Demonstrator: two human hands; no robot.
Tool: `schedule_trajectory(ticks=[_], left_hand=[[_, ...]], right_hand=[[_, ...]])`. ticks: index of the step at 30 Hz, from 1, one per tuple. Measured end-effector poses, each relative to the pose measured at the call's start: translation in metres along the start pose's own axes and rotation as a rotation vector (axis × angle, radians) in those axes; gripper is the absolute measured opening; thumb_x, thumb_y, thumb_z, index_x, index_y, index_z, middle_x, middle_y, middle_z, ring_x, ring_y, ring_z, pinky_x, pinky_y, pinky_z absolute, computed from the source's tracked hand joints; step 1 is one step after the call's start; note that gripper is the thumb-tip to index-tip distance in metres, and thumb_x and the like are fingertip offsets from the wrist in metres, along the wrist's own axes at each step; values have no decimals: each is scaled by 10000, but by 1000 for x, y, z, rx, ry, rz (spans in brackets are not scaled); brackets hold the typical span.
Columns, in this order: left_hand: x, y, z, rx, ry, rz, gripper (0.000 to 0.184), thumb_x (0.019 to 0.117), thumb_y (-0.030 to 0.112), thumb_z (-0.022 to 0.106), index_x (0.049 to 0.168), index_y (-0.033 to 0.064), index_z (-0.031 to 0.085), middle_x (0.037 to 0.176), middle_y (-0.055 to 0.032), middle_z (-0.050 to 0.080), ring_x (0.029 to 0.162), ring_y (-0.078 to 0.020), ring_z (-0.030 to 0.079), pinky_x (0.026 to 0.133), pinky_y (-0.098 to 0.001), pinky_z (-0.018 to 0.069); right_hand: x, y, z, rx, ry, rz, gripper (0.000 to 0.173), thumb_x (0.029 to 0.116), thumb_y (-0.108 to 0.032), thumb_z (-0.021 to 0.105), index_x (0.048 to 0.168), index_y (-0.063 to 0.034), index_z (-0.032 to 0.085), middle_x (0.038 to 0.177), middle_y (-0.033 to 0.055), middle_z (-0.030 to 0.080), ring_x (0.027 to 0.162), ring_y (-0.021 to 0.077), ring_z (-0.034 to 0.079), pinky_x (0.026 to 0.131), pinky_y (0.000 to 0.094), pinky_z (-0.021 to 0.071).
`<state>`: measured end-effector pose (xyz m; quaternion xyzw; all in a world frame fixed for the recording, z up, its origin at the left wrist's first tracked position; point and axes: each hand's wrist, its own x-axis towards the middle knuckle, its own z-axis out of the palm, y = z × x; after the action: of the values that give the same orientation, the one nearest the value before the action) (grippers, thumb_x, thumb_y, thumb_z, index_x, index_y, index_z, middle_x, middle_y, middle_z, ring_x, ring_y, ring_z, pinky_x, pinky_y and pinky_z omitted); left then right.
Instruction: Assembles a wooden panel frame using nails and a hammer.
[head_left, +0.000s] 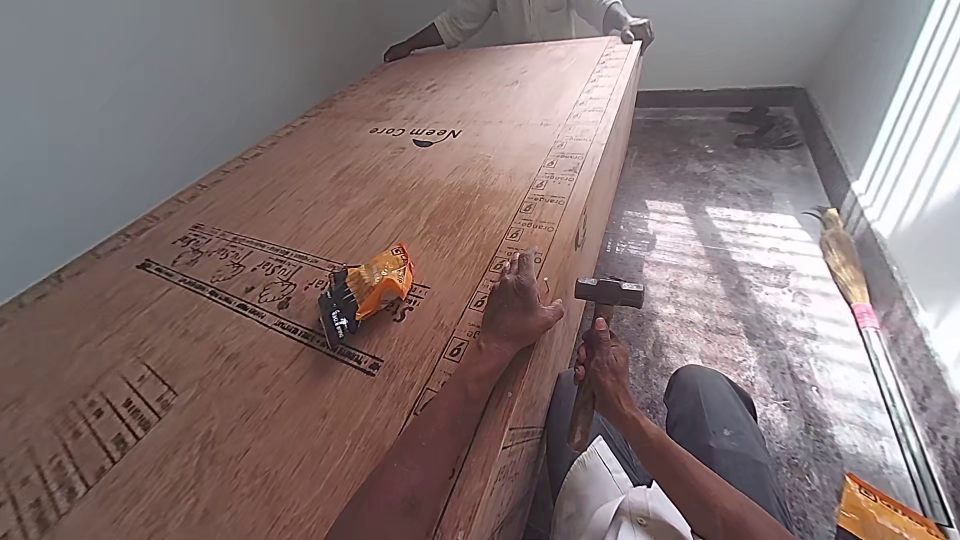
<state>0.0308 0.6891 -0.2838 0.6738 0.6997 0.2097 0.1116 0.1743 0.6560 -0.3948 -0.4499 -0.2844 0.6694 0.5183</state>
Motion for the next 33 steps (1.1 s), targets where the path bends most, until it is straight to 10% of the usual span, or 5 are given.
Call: schedule_trajectory(ticks=[16, 23, 33], left_hand=[[1, -2, -10, -24, -131, -28, 918, 822, 302, 795, 1573, 45, 335, 1404, -243, 568, 1258, -386, 592, 995, -575, 495], [-3, -5, -13, 3, -191, -16, 1067, 793, 337, 818, 1633, 65, 217, 1619, -220, 361, 1489, -351, 387, 1154, -542, 388], [-5, -5, -6, -14, -117, 8, 1038, 759, 304, 800, 1612, 59, 262, 1446, -243, 554, 1320, -379, 568, 1021, -569, 489]], right_hand=[[3, -88, -33, -592, -252, -492, 461, 1079, -472, 399, 978, -59, 577, 590, -82, 511, 437, 25, 494, 418, 209, 476], [-22, -6, -24, -117, -81, -305, 434, 1127, -360, 254, 978, -42, 508, 558, -51, 513, 390, 58, 503, 388, 226, 507], [-20, 12, -7, -222, -119, -94, 396, 1122, -288, 276, 947, -20, 509, 540, -28, 469, 394, 79, 475, 399, 243, 484]])
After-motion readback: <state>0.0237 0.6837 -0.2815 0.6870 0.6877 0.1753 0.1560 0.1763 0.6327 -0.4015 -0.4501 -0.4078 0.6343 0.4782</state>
